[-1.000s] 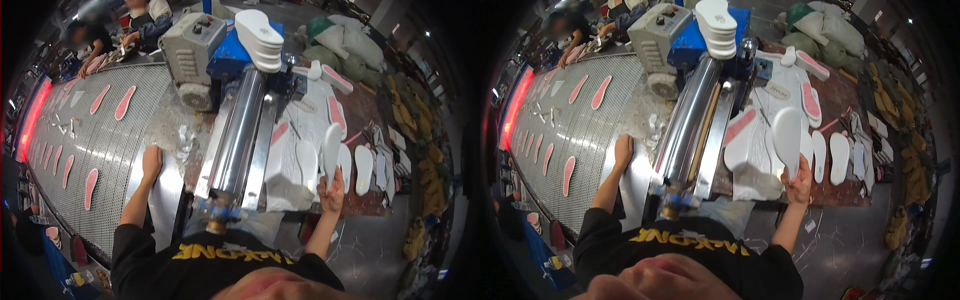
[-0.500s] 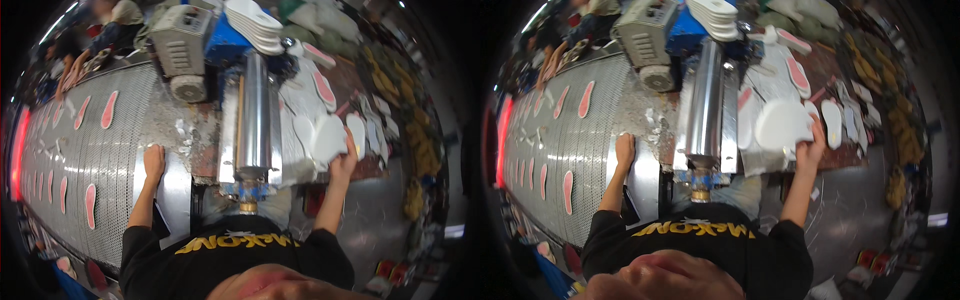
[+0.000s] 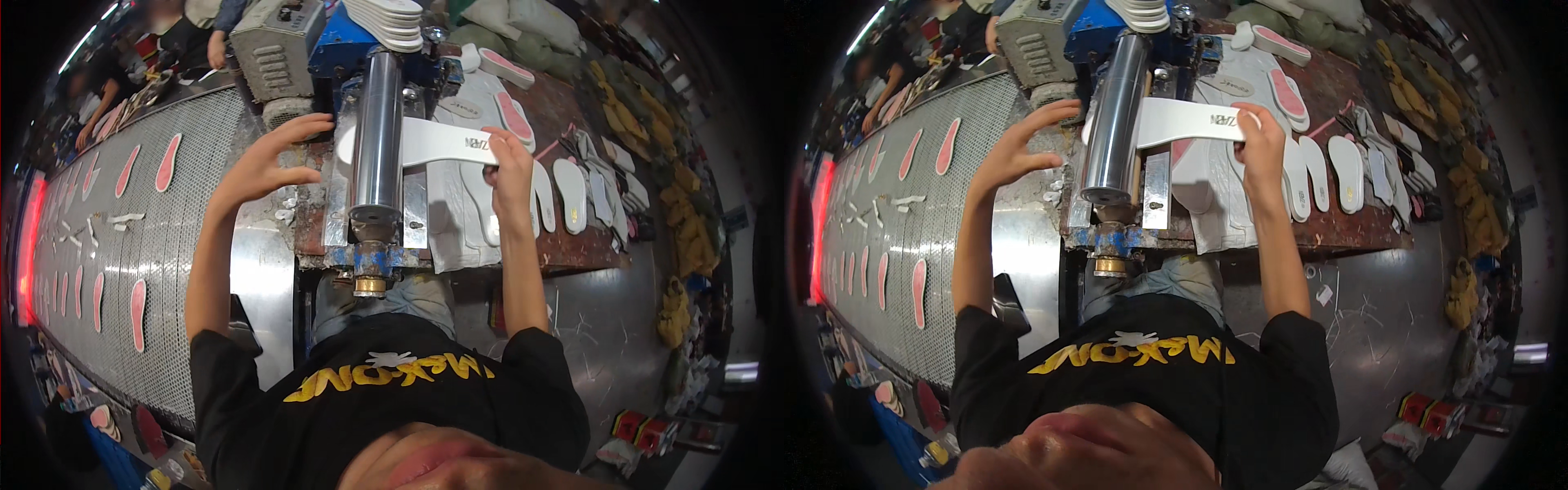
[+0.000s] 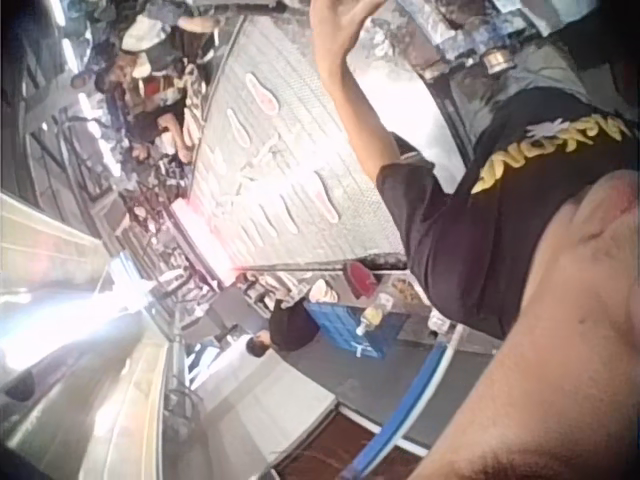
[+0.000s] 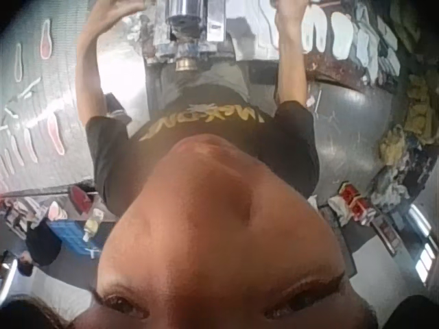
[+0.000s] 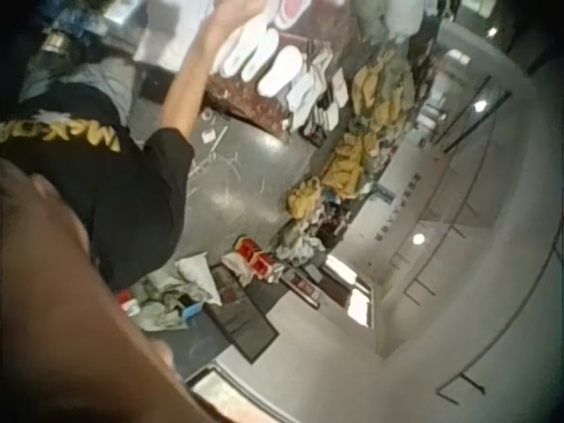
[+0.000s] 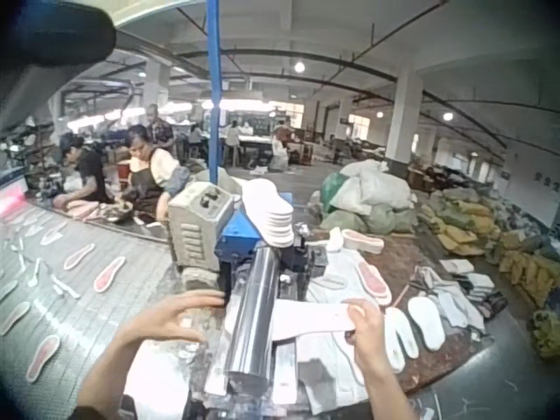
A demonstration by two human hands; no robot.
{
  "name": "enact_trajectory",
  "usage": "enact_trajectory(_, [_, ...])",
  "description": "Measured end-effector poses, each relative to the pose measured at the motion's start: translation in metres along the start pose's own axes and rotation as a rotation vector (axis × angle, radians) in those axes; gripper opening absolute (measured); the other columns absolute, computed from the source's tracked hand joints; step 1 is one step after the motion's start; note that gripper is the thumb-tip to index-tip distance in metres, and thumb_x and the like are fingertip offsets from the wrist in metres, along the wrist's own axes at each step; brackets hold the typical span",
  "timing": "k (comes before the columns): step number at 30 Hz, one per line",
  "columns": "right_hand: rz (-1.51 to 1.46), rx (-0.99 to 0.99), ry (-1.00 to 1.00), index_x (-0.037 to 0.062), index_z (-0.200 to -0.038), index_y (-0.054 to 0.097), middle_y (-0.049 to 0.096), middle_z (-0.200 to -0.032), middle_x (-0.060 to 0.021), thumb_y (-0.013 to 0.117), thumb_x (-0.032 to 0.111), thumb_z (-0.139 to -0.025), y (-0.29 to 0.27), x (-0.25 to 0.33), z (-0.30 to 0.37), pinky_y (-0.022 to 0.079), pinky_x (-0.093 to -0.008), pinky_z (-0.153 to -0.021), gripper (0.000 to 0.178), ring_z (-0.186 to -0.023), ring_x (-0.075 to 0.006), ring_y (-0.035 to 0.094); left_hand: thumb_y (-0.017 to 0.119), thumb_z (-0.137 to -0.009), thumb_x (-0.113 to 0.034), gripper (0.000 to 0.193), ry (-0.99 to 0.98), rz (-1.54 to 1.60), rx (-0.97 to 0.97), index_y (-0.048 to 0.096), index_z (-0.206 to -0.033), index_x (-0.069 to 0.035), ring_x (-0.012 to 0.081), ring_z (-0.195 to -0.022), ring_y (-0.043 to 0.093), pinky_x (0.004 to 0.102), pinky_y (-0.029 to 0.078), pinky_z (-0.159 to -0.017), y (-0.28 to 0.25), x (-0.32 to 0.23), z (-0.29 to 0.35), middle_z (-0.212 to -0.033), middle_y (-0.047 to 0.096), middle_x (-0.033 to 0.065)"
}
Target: Applying adhesive to shoe insoles using a roller machine.
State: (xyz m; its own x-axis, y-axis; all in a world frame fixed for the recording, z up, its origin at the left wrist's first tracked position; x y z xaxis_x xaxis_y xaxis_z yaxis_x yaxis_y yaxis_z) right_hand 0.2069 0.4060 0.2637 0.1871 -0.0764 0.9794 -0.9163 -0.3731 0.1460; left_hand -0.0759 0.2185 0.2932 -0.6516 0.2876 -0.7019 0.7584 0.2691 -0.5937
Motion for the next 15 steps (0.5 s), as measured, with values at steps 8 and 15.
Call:
enact_trajectory(8, [0.002,0.455,0.097,0.0000,-0.108,0.058,0.043,-0.053,0.0054,0.053,0.017,-0.093,0.087,-0.004,0.052,0.020,-0.0186,-0.039,0.023,-0.042,-0.0013,0.035,0.084,-0.058,-0.037,0.079,0.136,-0.416,0.255,0.053,-0.125,-0.011,0.0289,-0.126,0.042,0.0421,0.035,-0.105,-0.001,-0.009,-0.025,-0.134,0.048,0.0102])
enact_trajectory(15, [0.038,0.429,0.045,-0.0008,-0.105,0.060,0.043,-0.054,0.0045,0.050,0.017,-0.094,0.061,-0.015,0.056,0.023,-0.0188,-0.041,0.023,-0.044,-0.0028,0.034,0.083,-0.059,-0.039,0.082,-0.148,-0.199,0.300,0.047,-0.128,-0.013,0.0253,-0.111,0.049,0.0391,0.042,-0.095,-0.015,0.076,0.026,-0.125,0.050,0.0068])
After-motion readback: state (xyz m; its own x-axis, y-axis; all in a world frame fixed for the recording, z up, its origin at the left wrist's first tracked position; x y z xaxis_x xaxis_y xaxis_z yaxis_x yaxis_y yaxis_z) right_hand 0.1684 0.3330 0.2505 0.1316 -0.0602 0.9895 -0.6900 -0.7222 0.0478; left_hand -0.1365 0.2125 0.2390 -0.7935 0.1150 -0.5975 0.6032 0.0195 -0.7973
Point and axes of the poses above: each hand's wrist, its own z-axis away from the middle knuckle, its own y-axis out of the palm, x = y × z, the point moved 8 cm from there along -z, towards the middle knuckle
